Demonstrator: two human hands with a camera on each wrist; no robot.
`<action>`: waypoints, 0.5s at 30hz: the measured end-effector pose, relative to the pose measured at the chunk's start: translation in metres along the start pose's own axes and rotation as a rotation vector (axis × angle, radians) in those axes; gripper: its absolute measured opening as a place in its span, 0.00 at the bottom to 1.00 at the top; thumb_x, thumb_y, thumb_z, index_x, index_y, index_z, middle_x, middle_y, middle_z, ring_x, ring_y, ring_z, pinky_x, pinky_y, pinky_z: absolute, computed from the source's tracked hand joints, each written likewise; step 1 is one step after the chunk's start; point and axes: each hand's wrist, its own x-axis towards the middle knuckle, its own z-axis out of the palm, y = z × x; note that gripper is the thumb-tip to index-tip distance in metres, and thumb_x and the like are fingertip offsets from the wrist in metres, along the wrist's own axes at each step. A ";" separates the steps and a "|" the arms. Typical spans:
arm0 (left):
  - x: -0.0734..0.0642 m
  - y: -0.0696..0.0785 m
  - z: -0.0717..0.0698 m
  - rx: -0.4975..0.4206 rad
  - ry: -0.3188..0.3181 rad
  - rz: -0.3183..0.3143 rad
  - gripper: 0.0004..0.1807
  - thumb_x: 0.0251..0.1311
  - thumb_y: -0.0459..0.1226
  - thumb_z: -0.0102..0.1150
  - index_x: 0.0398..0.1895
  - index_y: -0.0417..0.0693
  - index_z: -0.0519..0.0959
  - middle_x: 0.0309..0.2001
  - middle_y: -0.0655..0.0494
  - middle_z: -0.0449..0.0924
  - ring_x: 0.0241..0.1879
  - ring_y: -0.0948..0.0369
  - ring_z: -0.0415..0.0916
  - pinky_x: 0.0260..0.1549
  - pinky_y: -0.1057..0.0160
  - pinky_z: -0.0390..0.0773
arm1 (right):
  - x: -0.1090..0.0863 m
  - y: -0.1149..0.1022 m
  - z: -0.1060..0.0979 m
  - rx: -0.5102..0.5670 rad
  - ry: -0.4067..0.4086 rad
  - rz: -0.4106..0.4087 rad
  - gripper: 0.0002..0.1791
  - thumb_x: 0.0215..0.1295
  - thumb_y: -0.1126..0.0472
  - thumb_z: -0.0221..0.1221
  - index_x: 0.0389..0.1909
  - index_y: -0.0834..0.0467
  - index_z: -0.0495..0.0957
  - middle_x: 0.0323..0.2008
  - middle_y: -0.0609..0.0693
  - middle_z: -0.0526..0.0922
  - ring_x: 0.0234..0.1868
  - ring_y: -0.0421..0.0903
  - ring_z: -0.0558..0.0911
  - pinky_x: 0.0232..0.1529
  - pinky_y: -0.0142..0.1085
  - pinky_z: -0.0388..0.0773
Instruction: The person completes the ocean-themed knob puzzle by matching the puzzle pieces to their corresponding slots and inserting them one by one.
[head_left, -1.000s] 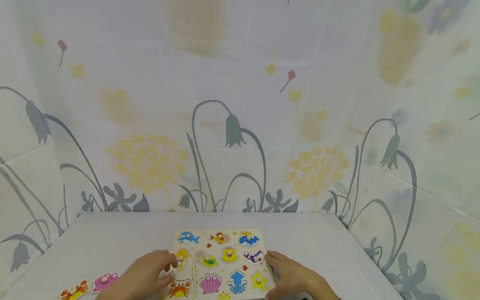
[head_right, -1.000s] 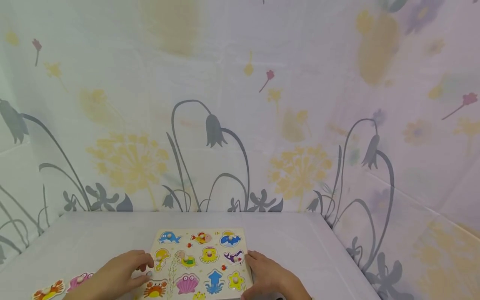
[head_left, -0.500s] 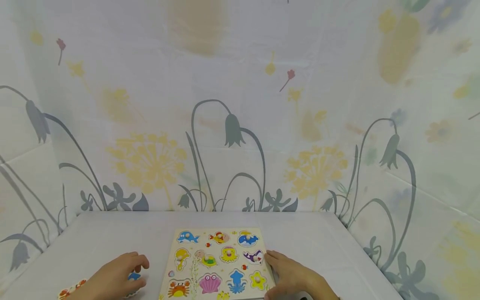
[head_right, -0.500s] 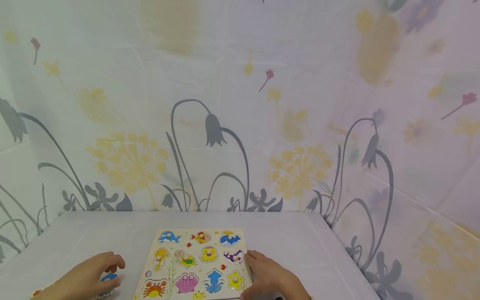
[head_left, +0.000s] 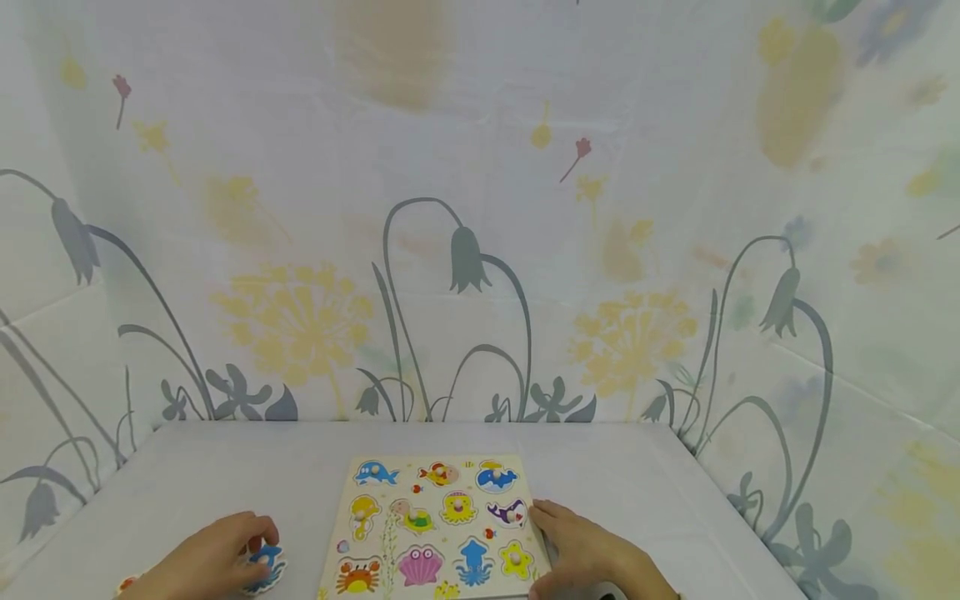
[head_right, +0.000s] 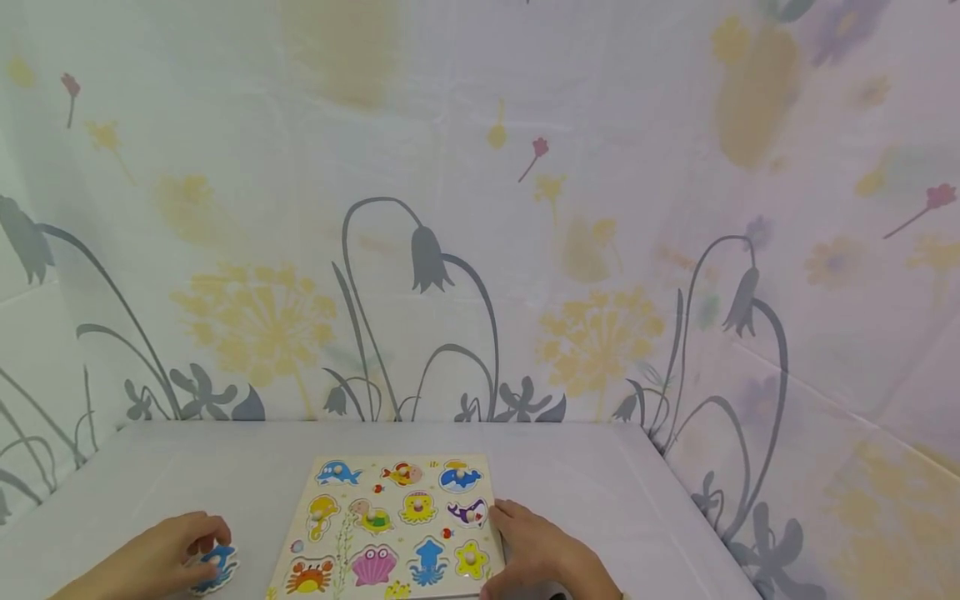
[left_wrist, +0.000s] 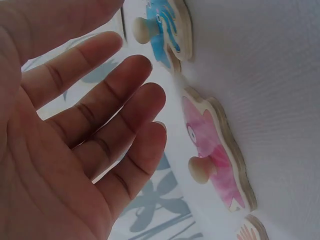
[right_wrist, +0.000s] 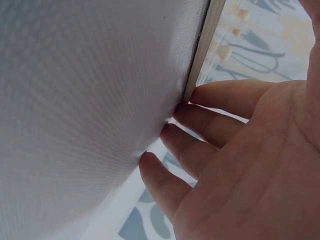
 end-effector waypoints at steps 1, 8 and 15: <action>0.000 -0.002 0.000 -0.001 0.000 0.027 0.12 0.48 0.38 0.68 0.35 0.51 0.76 0.28 0.59 0.68 0.28 0.61 0.65 0.29 0.59 0.69 | 0.000 0.000 0.000 0.000 0.001 0.000 0.60 0.35 0.32 0.71 0.69 0.58 0.63 0.69 0.54 0.62 0.69 0.57 0.60 0.63 0.57 0.59; 0.001 -0.009 0.003 -0.019 -0.028 0.088 0.09 0.51 0.37 0.66 0.34 0.51 0.76 0.26 0.59 0.67 0.25 0.66 0.63 0.26 0.62 0.66 | -0.001 0.001 0.001 -0.004 0.011 -0.006 0.60 0.35 0.33 0.71 0.68 0.59 0.63 0.69 0.55 0.62 0.69 0.57 0.61 0.63 0.56 0.60; 0.003 -0.009 0.007 -0.012 -0.035 0.066 0.07 0.54 0.37 0.66 0.32 0.52 0.75 0.25 0.59 0.66 0.25 0.66 0.63 0.26 0.63 0.65 | -0.002 0.000 0.000 -0.011 0.019 -0.015 0.60 0.35 0.33 0.71 0.68 0.60 0.63 0.69 0.55 0.63 0.69 0.57 0.61 0.63 0.56 0.60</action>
